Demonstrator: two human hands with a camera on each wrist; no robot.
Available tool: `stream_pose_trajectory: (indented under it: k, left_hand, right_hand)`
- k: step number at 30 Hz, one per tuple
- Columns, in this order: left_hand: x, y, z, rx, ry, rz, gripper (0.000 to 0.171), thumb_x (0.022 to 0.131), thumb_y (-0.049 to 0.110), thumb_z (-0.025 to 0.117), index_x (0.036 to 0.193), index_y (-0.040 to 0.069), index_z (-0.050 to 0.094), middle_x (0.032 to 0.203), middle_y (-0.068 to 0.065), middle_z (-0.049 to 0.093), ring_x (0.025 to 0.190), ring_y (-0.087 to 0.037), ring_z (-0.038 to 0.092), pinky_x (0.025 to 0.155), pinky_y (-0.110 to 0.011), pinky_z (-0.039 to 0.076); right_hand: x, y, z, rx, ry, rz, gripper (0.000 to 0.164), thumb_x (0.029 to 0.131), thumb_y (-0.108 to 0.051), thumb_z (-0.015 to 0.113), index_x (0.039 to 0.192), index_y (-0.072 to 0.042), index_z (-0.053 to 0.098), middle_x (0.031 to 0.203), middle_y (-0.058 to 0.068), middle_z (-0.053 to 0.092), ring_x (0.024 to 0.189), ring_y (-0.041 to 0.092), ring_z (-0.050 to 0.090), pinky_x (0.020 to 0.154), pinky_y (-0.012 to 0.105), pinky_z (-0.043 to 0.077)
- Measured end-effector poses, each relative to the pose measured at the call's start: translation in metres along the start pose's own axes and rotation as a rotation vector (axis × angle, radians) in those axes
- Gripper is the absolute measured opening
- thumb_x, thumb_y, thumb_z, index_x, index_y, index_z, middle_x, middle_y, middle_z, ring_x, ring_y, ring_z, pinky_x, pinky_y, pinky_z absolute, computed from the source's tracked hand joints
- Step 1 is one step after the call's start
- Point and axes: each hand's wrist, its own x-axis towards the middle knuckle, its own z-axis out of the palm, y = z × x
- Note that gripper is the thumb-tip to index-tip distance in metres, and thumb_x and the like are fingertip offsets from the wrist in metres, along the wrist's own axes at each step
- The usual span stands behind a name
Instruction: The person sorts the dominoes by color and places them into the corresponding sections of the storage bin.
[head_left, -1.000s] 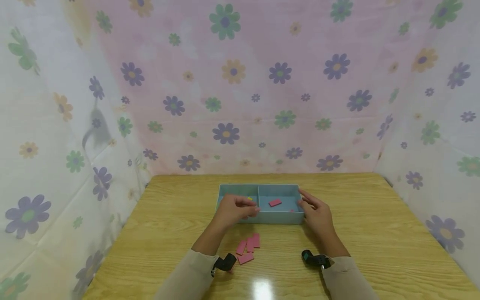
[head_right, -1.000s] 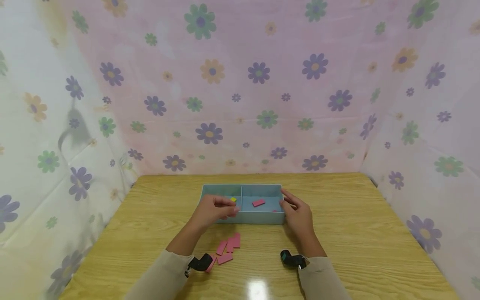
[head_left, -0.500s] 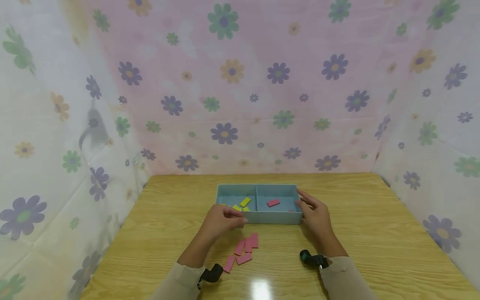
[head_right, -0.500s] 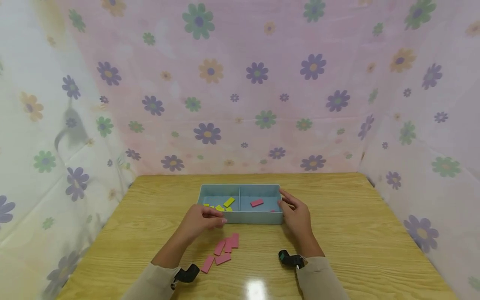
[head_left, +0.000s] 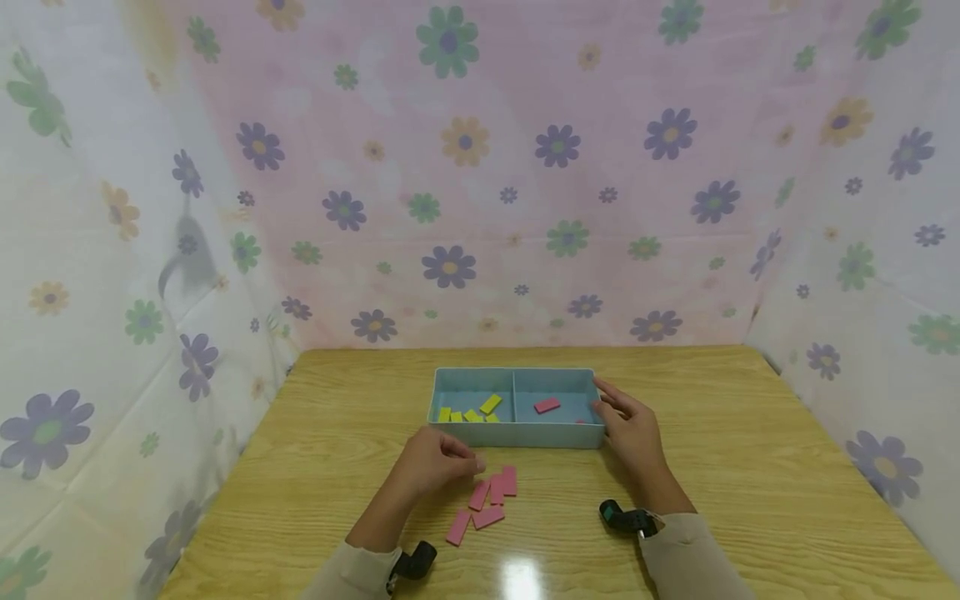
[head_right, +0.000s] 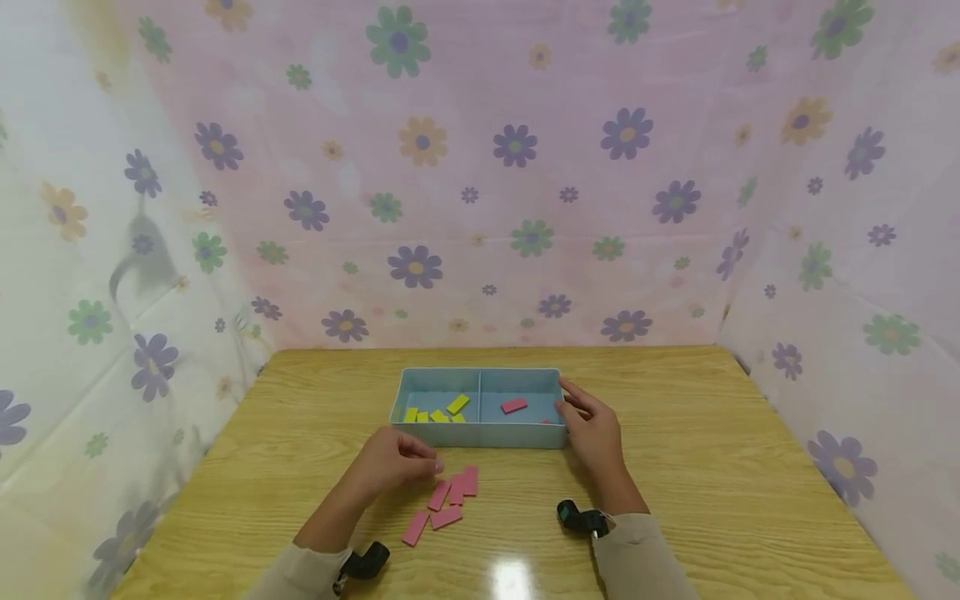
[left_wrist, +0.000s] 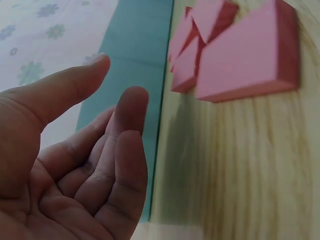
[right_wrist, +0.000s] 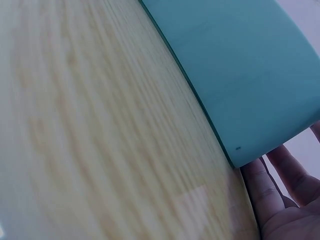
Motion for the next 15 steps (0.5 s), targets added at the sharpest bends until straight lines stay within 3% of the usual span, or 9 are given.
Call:
stream_pose_trajectory:
  k: [11,15]
  left_hand:
    - [-0.0010,-0.0084,0.0058,0.045,-0.104,-0.035,0.013,0.080,0.028,0.090,0.077,0.018,0.082,0.076,0.005,0.076,0.072,-0.013,0.066,0.063,-0.030,0.053]
    - [-0.0039,-0.0090,0.0095,0.056,-0.108,-0.019,0.015,0.080,0.029,0.090,0.074,0.018,0.082,0.073,0.005,0.075,0.071,-0.013,0.067,0.062,-0.030,0.053]
  right_hand:
    - [0.0016,-0.0002,0.0007,-0.004,0.011,-0.011,0.043,0.105,-0.033,0.062,0.148,-0.030,0.059,0.149,0.016,0.055,0.130,0.032,0.059,0.086,0.021,0.058]
    - [0.0008,0.0004,0.0010,-0.008,0.007,-0.006,0.044,0.105,-0.034,0.062,0.148,-0.031,0.059,0.149,0.015,0.054,0.130,0.032,0.059,0.087,0.021,0.058]
